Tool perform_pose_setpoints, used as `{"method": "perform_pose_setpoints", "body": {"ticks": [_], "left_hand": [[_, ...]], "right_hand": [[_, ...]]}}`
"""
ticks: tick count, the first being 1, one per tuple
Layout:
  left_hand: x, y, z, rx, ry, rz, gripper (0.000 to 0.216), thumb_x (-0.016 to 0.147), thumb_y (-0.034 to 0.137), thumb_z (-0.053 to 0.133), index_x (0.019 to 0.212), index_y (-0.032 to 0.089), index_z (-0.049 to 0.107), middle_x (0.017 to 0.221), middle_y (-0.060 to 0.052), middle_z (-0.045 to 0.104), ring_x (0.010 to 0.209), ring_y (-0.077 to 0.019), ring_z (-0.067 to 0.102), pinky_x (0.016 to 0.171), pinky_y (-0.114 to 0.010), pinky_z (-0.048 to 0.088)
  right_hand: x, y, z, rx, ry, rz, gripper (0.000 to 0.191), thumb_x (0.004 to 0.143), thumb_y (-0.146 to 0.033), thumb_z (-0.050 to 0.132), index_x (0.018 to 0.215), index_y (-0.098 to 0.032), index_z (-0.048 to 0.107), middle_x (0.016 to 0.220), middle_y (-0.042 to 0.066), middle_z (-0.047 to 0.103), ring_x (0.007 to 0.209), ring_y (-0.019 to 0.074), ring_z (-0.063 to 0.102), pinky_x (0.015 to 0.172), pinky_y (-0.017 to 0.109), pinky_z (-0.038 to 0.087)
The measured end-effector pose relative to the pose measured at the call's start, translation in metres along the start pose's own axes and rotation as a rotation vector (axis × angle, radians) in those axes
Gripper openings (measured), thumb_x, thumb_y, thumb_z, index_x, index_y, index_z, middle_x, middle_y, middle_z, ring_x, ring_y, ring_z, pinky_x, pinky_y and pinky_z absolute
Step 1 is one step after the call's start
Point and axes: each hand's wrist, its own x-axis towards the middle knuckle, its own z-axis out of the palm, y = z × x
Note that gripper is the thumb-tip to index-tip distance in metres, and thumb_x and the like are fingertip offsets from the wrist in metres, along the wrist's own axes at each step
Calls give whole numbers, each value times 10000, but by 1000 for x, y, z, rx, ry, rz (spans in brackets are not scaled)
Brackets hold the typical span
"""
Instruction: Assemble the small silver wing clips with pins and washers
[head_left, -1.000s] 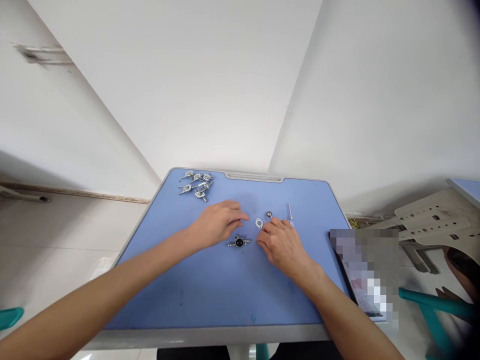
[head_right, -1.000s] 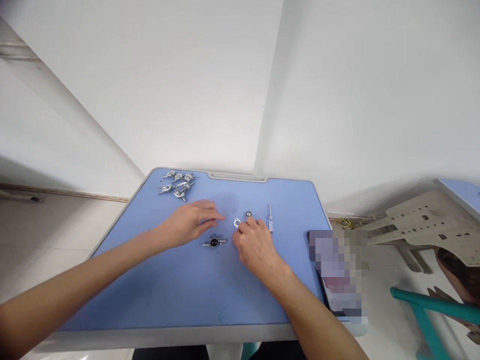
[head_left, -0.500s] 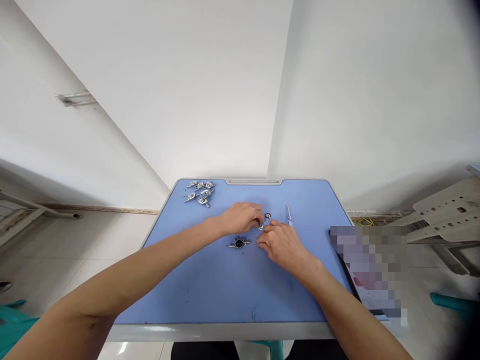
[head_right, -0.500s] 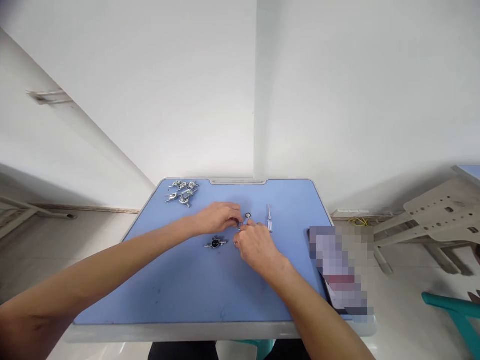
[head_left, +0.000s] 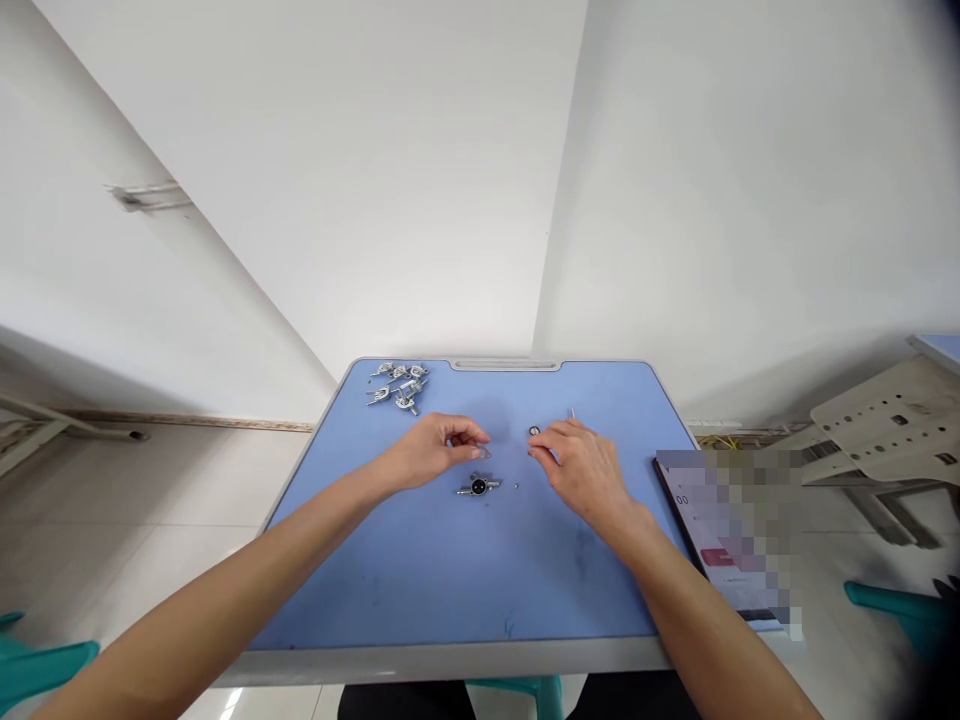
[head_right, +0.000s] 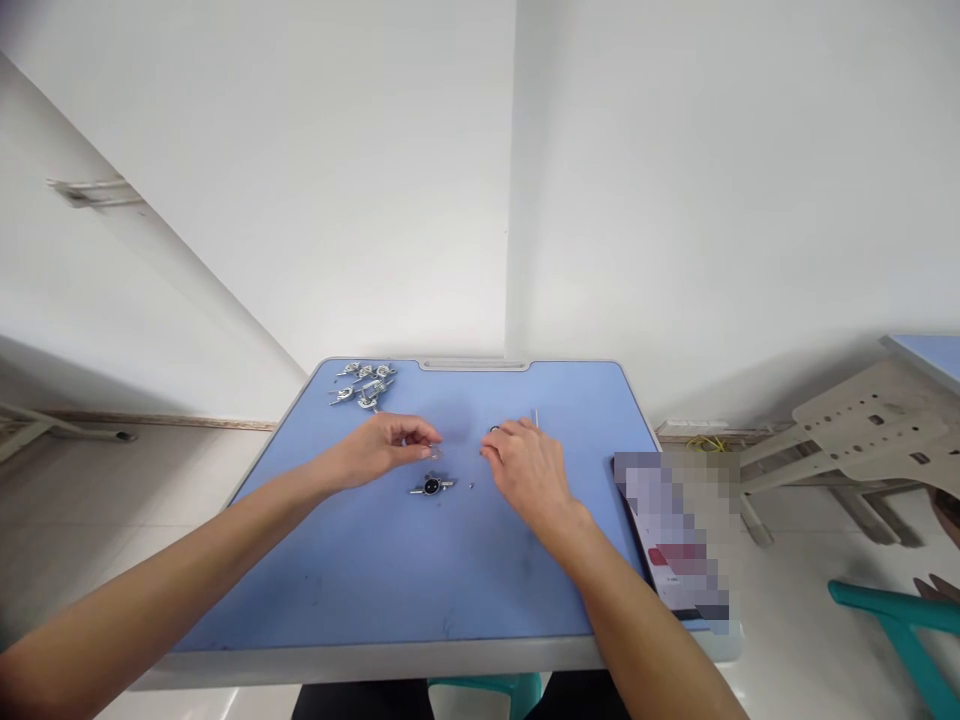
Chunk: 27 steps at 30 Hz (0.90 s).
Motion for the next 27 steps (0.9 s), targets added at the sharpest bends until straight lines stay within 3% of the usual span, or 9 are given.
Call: {"method": "perform_pose_setpoints", "body": {"ticks": [3, 7, 12, 16, 20, 22, 25, 27], "left_hand": [[-14, -17, 1, -35, 58, -12, 273, 838, 355, 558, 992, 193, 714, 892, -34, 702, 764, -160, 617, 679, -259, 493], [-17, -30, 8, 145, 66, 8, 242, 861, 253, 507, 972, 194, 714, 908, -26, 688, 713, -140, 580, 652, -247, 458], [-22, -23, 8, 260, 30, 32, 147, 826, 202, 586, 899, 226, 711, 874, 1, 641, 726, -146, 570, 646, -250, 412], [-29, -14, 4, 503, 29, 184, 296, 857, 130, 550, 1099, 258, 663, 1052, -31, 611, 900, -182, 578, 696, -257, 425], [-22, -3, 4, 658, -121, 497, 440, 866, -3, 447, 1138, 283, 643, 1070, -31, 616, 925, -173, 547, 724, -257, 410], [-15, 1, 5, 717, -201, 580, 452, 823, -44, 479, 1078, 282, 663, 1014, -21, 629, 894, -171, 541, 694, -256, 388], [-8, 7, 7, 768, -265, 591, 371, 784, -46, 544, 943, 258, 683, 882, -5, 627, 851, -166, 550, 651, -257, 368], [-10, 10, 11, 777, -256, 513, 243, 819, 38, 598, 915, 245, 682, 847, -3, 626, 832, -167, 568, 639, -261, 373]], "right_hand": [[3, 0, 6, -36, 85, 63, 204, 948, -291, 558, 1100, -274, 694, 1013, 23, 696, 1021, 198, 577, 627, 272, 406], [10, -2, 17, -90, 91, 114, 286, 950, -329, 540, 1208, -260, 645, 1098, 59, 666, 1051, 222, 554, 574, 270, 396], [16, 1, 24, 4, 12, 140, 265, 945, -207, 490, 1090, -250, 707, 1001, 69, 695, 976, 223, 603, 685, 286, 440], [14, 5, 22, 105, 36, 155, 261, 928, -198, 511, 1073, -271, 716, 1039, 29, 716, 961, 202, 633, 750, 289, 456], [14, 12, 19, 240, 57, 199, 254, 916, -238, 541, 1104, -281, 705, 1006, -5, 738, 881, 161, 659, 768, 271, 469], [15, 15, 18, 297, 48, 210, 255, 894, -242, 568, 1106, -278, 704, 949, -14, 746, 825, 148, 661, 739, 261, 471], [16, 16, 16, 360, 29, 209, 263, 865, -225, 588, 1094, -277, 707, 910, -23, 747, 771, 139, 652, 701, 256, 464], [15, 14, 14, 389, 20, 206, 242, 858, -235, 588, 1060, -277, 715, 882, -21, 744, 752, 140, 644, 686, 260, 454]]}}
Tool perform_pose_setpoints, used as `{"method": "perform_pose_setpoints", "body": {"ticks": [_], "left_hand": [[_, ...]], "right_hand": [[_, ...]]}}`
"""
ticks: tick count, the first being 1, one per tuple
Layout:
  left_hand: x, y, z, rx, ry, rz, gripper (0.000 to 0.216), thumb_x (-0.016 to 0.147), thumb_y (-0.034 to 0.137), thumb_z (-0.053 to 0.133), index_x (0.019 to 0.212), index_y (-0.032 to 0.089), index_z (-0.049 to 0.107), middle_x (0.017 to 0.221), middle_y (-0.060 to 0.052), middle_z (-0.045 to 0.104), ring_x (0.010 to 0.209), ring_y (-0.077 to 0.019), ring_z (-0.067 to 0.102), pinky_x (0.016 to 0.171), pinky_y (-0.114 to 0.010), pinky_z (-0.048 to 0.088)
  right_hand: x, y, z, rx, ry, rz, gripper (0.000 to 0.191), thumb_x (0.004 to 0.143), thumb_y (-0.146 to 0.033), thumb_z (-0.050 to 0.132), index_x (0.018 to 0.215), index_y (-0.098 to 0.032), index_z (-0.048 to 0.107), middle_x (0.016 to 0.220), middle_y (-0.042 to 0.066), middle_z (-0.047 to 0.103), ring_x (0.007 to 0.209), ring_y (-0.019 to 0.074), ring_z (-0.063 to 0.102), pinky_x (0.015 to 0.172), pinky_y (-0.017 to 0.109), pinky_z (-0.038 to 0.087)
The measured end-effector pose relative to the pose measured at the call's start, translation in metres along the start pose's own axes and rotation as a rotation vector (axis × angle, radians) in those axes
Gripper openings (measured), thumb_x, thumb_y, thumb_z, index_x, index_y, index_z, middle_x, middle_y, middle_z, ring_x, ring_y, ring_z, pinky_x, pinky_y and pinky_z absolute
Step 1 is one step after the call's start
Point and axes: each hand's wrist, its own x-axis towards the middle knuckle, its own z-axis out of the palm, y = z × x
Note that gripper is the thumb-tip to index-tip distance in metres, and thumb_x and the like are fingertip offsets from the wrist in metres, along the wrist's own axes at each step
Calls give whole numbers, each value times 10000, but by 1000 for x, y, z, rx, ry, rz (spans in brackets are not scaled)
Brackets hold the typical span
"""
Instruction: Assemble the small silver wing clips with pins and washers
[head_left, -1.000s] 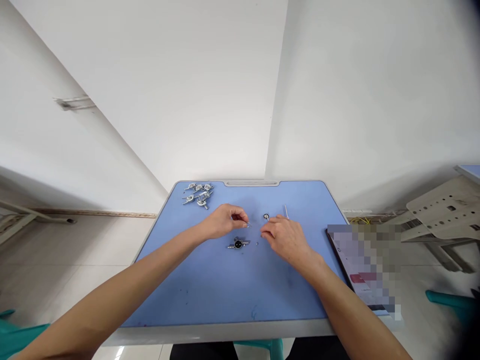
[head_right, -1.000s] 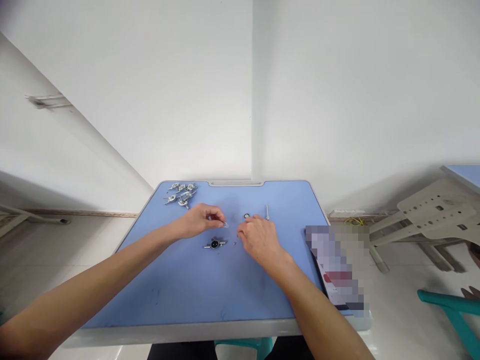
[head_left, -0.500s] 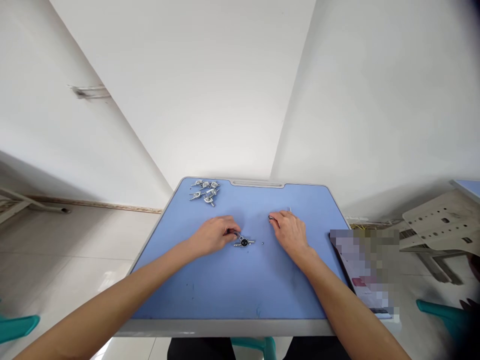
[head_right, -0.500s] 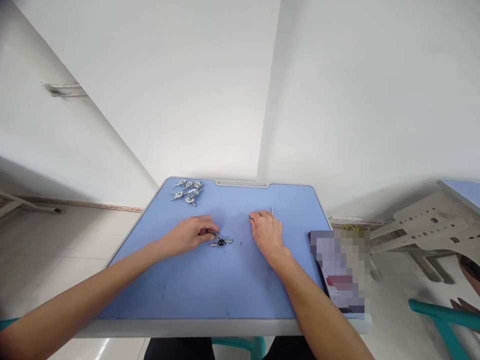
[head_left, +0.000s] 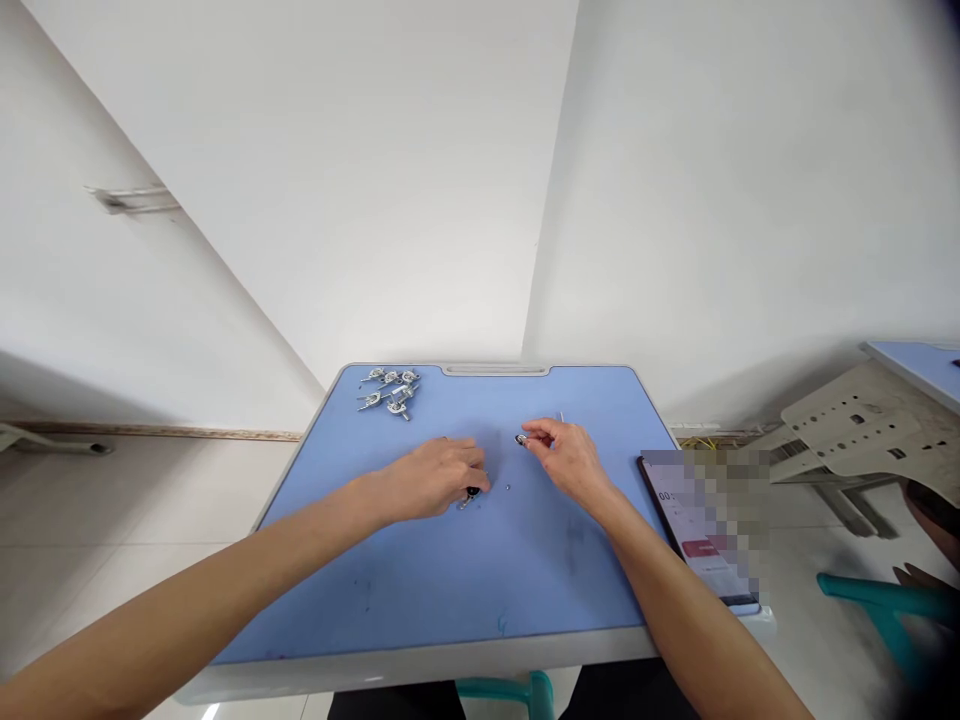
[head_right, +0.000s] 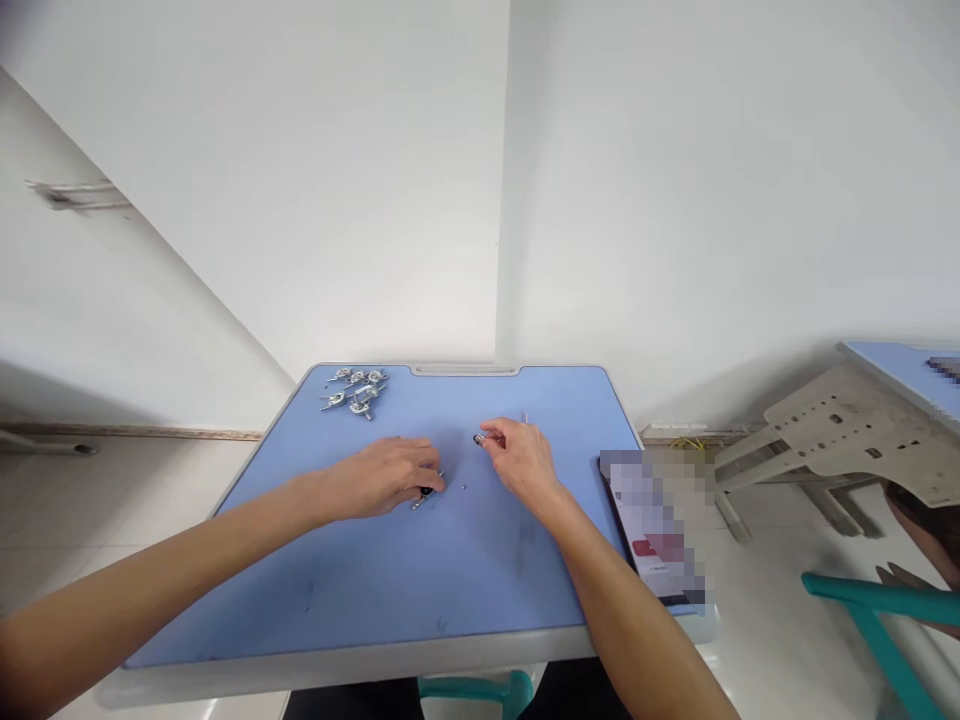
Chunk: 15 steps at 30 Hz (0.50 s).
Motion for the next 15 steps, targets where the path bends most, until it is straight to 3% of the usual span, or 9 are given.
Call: {"method": "perform_pose_setpoints", "body": {"ticks": [3, 7, 11, 15], "left_hand": [[-3, 16, 3, -39, -13, -291, 77, 853, 249, 673, 928, 247, 690, 867, -3, 661, 813, -182, 608, 583, -261, 356], [-14, 38, 10, -100, -15, -673, 284, 828, 496, 678, 987, 262, 702, 807, 1, 701, 779, -218, 649, 530, -255, 306], [-31, 41, 14, -149, 28, -694, 359, 832, 443, 684, 1164, 311, 652, 765, 27, 698, 707, -192, 649, 535, -243, 306], [-41, 32, 20, -175, 110, -599, 190, 873, 299, 635, 1056, 301, 686, 904, 30, 696, 740, -166, 644, 539, -242, 309]], "right_hand": [[-5, -6, -1, 27, -22, -2, 166, 856, -303, 595, 949, -266, 727, 808, -17, 731, 706, 146, 629, 644, 267, 431], [-14, -16, 2, 47, -74, -20, 124, 849, -326, 608, 851, -253, 709, 738, -26, 709, 641, 136, 601, 607, 263, 392], [-21, -23, 10, 85, -125, -54, 96, 843, -320, 630, 833, -253, 698, 705, -41, 692, 623, 127, 580, 601, 256, 383], [-30, -29, 20, 95, -87, -131, 77, 838, -306, 650, 810, -247, 692, 719, -38, 695, 647, 127, 592, 615, 252, 397]]}}
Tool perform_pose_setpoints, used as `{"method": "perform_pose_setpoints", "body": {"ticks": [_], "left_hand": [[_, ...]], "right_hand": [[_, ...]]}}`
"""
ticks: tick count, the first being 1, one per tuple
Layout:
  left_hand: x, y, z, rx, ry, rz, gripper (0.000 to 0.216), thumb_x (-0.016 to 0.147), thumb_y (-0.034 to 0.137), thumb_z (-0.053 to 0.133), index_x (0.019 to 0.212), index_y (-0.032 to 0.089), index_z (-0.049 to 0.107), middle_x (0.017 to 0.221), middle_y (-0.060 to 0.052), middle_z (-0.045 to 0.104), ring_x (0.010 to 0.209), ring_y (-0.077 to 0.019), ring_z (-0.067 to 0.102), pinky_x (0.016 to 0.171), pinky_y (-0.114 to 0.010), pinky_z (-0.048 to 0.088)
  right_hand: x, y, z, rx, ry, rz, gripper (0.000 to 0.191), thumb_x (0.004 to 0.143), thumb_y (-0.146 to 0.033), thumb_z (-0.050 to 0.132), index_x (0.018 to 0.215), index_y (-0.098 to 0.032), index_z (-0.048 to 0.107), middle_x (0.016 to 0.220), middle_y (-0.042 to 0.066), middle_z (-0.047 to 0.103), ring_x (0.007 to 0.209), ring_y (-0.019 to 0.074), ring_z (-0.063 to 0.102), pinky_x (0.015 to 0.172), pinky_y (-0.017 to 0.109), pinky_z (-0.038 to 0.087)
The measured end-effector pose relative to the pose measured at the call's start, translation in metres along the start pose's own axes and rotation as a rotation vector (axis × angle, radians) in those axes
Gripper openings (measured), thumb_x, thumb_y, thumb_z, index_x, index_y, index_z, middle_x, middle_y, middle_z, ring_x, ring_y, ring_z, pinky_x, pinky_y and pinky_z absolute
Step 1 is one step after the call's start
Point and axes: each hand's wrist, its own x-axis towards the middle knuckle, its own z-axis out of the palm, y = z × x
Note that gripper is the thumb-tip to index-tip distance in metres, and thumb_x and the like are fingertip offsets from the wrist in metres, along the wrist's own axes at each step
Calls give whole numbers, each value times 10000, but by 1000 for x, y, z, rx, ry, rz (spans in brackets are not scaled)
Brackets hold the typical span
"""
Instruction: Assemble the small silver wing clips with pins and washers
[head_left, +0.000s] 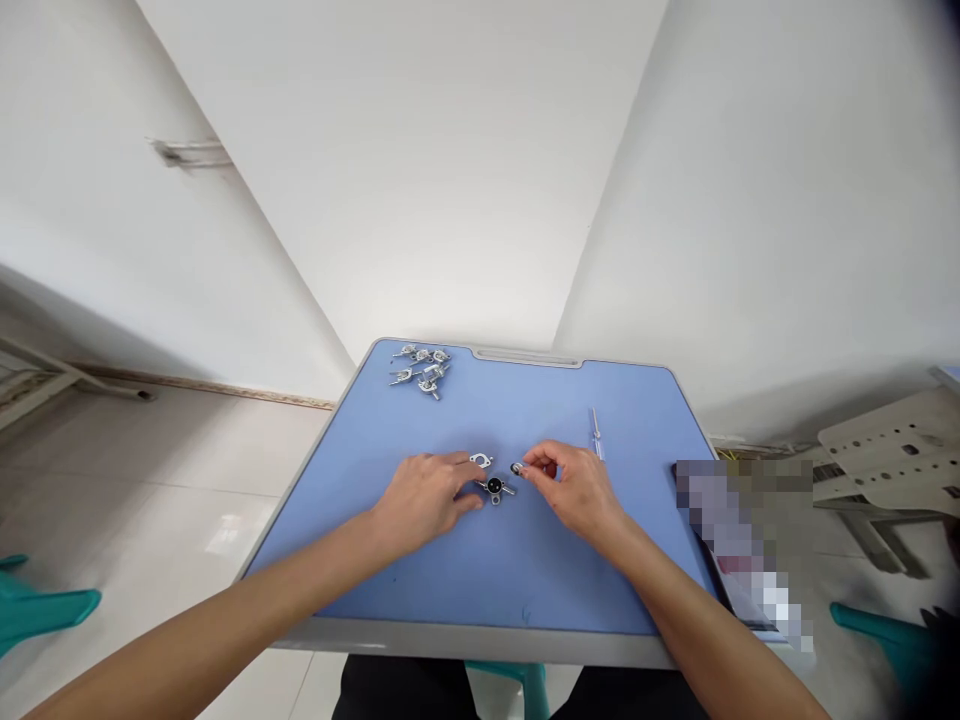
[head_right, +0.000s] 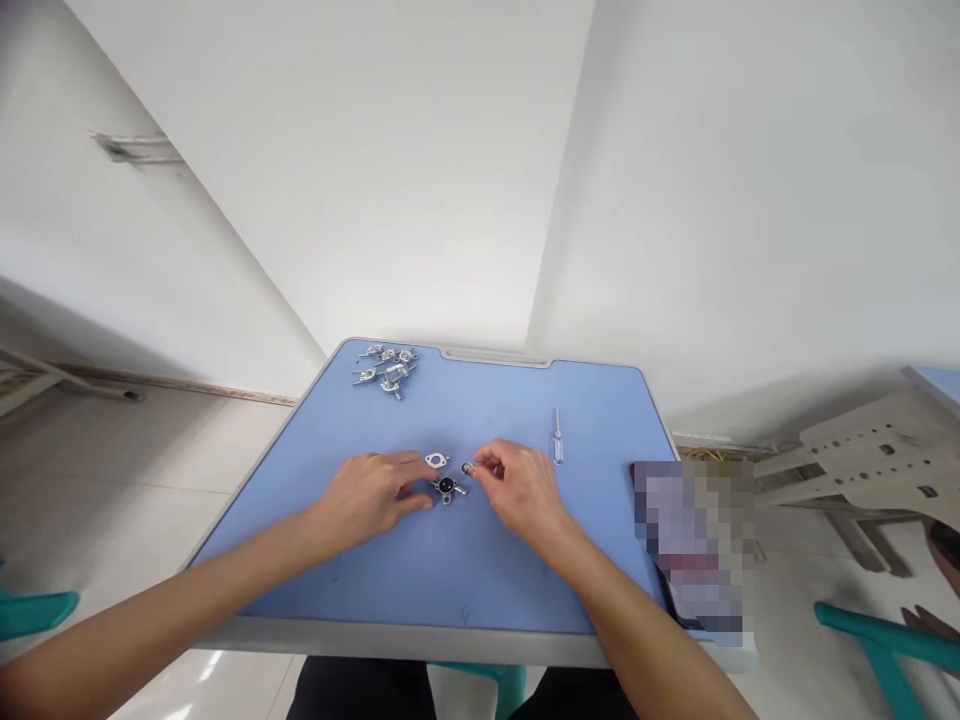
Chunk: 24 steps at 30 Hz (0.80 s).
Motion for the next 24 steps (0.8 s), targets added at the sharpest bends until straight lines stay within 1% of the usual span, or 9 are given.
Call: {"method": "perform_pose_setpoints", "body": {"ticks": [1, 3, 7, 10, 12, 15, 17, 20, 24], "left_hand": [[1, -2, 2, -12, 15, 19, 150, 883, 279, 616, 1009, 291, 695, 919, 28, 693, 760, -167, 645, 542, -242, 312], [3, -6, 6, -29, 46, 42, 136, 903, 248, 576, 950, 273, 701, 913, 21, 685, 795, -172, 645, 551, -243, 320], [7, -10, 13, -65, 92, 66, 167, 918, 214, 536, 913, 249, 699, 887, 6, 673, 818, -172, 642, 559, -244, 326], [8, -13, 17, -87, 108, 90, 179, 922, 210, 524, 867, 234, 693, 867, 2, 666, 794, -166, 634, 548, -245, 311], [8, -15, 20, -90, 117, 107, 185, 922, 207, 520, 839, 221, 685, 848, -2, 659, 765, -163, 624, 535, -249, 295], [8, -15, 22, -93, 132, 139, 183, 919, 196, 521, 816, 207, 671, 836, -6, 653, 741, -162, 613, 523, -255, 283], [8, -16, 24, -97, 148, 162, 181, 915, 185, 520, 807, 201, 665, 828, -8, 648, 735, -161, 610, 518, -256, 282], [7, -17, 23, -109, 170, 184, 184, 914, 175, 517, 796, 197, 658, 815, -10, 637, 730, -158, 610, 518, -255, 291], [7, -16, 22, -120, 160, 191, 189, 914, 162, 513, 799, 196, 659, 820, -11, 633, 740, -155, 610, 529, -247, 302]], "right_hand": [[-2, -2, 3, -8, 16, -32, 68, 838, -292, 651, 809, -245, 691, 729, -35, 697, 653, 127, 597, 615, 249, 400], [-7, -5, 9, -39, 56, -111, 62, 847, -266, 641, 815, -241, 688, 746, -24, 697, 665, 128, 602, 616, 244, 405], [-17, -12, 19, -141, 147, -278, 113, 891, -235, 592, 814, -229, 674, 749, -9, 686, 681, 128, 595, 621, 239, 397], [-23, -15, 26, -241, 172, -344, 171, 919, -219, 551, 793, -221, 665, 728, -1, 673, 680, 131, 582, 600, 244, 367], [-26, -17, 29, -302, 176, -340, 200, 933, -220, 525, 795, -219, 670, 724, 9, 668, 687, 137, 581, 596, 247, 362], [-29, -22, 30, -358, 164, -263, 226, 937, -224, 506, 801, -226, 686, 718, 21, 665, 686, 142, 589, 599, 246, 374], [-30, -25, 30, -371, 140, -214, 232, 933, -229, 505, 800, -232, 696, 723, 24, 671, 682, 145, 596, 603, 247, 383], [-30, -29, 30, -368, 95, -185, 232, 928, -241, 507, 799, -230, 700, 732, 24, 678, 676, 147, 599, 615, 249, 390], [-27, -35, 28, -387, 60, -115, 200, 900, -218, 535, 775, -227, 691, 747, 15, 687, 664, 143, 595, 603, 251, 360]]}}
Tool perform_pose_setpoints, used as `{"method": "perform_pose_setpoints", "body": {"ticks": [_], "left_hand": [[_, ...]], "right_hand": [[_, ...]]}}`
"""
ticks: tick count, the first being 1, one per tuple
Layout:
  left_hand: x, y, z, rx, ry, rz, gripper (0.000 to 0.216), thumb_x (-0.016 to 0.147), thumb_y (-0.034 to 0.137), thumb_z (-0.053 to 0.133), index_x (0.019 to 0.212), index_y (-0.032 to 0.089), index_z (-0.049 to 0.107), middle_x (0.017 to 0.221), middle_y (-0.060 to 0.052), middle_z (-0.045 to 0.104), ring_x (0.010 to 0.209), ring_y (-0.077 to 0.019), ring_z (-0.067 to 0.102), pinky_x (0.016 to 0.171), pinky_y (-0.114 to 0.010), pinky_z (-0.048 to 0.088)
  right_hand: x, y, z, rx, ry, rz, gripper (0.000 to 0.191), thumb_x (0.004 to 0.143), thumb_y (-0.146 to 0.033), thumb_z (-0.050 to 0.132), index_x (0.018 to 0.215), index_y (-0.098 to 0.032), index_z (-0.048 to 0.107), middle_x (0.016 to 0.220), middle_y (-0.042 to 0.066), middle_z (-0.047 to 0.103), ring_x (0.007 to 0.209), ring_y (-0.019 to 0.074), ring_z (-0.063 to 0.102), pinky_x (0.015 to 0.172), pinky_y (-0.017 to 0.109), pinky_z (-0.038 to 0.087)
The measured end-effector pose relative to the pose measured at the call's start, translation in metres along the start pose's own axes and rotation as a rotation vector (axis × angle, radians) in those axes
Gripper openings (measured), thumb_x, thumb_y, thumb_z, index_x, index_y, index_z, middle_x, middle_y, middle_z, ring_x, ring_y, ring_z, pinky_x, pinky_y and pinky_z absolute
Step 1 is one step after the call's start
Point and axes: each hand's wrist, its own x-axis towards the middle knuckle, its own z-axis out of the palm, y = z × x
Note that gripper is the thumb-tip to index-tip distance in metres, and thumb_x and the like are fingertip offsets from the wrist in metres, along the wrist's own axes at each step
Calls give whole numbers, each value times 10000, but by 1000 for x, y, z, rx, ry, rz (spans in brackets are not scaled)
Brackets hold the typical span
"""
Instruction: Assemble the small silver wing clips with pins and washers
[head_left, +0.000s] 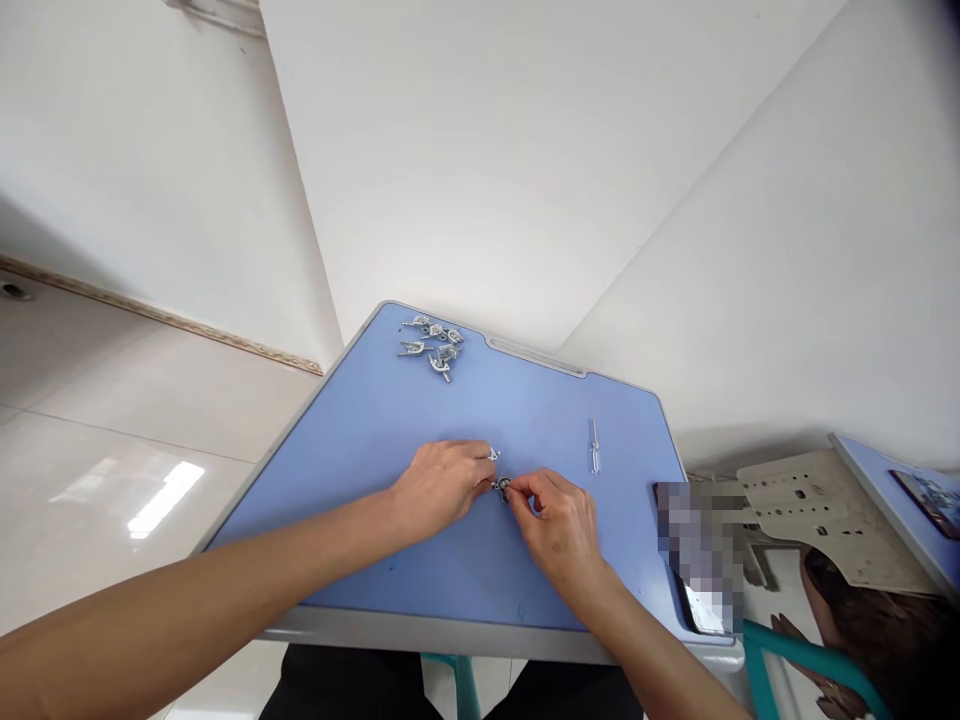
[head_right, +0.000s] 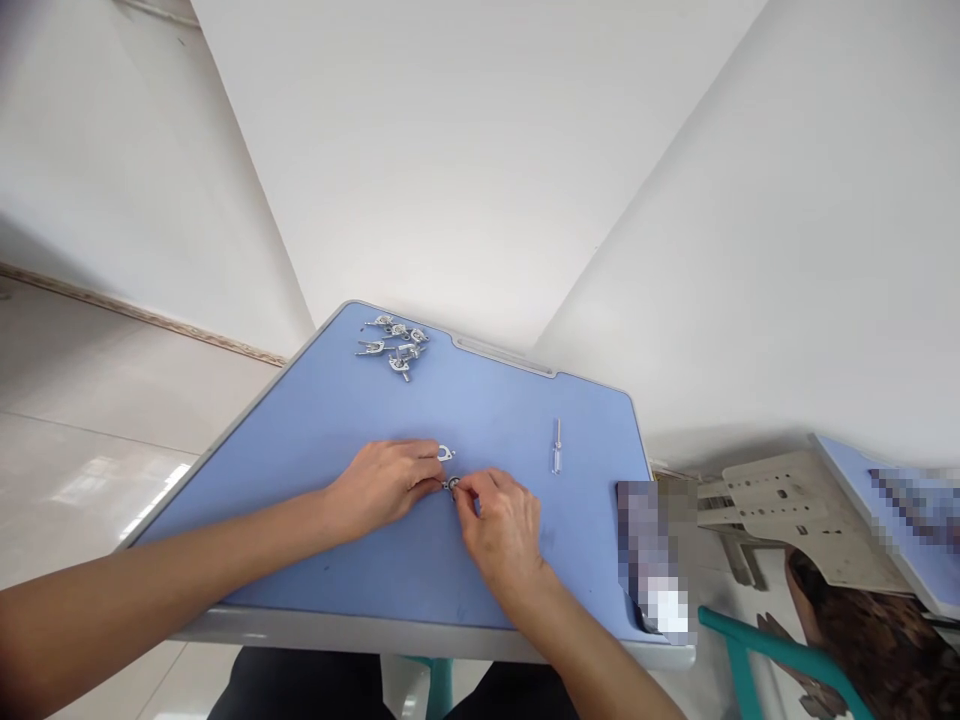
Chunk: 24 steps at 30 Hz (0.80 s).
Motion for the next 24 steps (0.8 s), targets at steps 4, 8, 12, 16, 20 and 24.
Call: {"method": "perform_pose_setpoints", "body": {"ticks": [4, 8, 12, 16, 20, 24], "left_hand": [[0, 0, 0, 5, -3, -8, 202, 909, 150, 502, 807, 196, 670, 828, -16, 640, 736, -155, 603, 520, -249, 287], [-1, 0, 1, 2, 5, -12, 197, 890, 138, 510, 818, 197, 684, 824, -16, 653, 735, -156, 606, 515, -255, 266], [-1, 0, 0, -3, 8, -24, 213, 910, 170, 498, 834, 211, 692, 828, -11, 658, 749, -159, 616, 505, -261, 243], [-2, 0, -1, -4, 2, -35, 230, 940, 215, 489, 837, 233, 694, 834, -1, 648, 736, -152, 607, 499, -262, 216], [-3, -4, 1, -26, 6, 8, 266, 960, 241, 466, 825, 244, 695, 819, 3, 628, 701, -138, 583, 515, -246, 249], [-4, -6, 3, -35, -5, -3, 260, 962, 255, 473, 840, 258, 703, 809, 10, 615, 678, -130, 564, 518, -240, 256]], "right_hand": [[10, -7, -6, -20, -126, 98, 172, 855, -189, 569, 730, -233, 678, 744, -5, 701, 614, 134, 577, 570, 254, 315], [19, -13, -12, -13, -231, 174, 158, 829, -188, 595, 717, -245, 692, 699, -24, 702, 598, 132, 570, 556, 251, 302], [21, -4, -23, 89, -273, 200, 181, 866, -316, 605, 744, -266, 729, 638, -39, 688, 578, 133, 570, 554, 255, 331], [19, 23, -38, 155, -125, 179, 222, 914, -329, 548, 853, -265, 752, 770, -20, 726, 685, 142, 625, 629, 257, 412], [12, 42, -38, 58, -177, 109, 149, 861, -217, 636, 929, -281, 752, 933, -9, 725, 870, 157, 641, 725, 267, 442], [9, 43, -26, -20, -216, 111, 152, 875, -221, 647, 964, -291, 747, 967, -7, 715, 962, 171, 624, 733, 272, 435]]}}
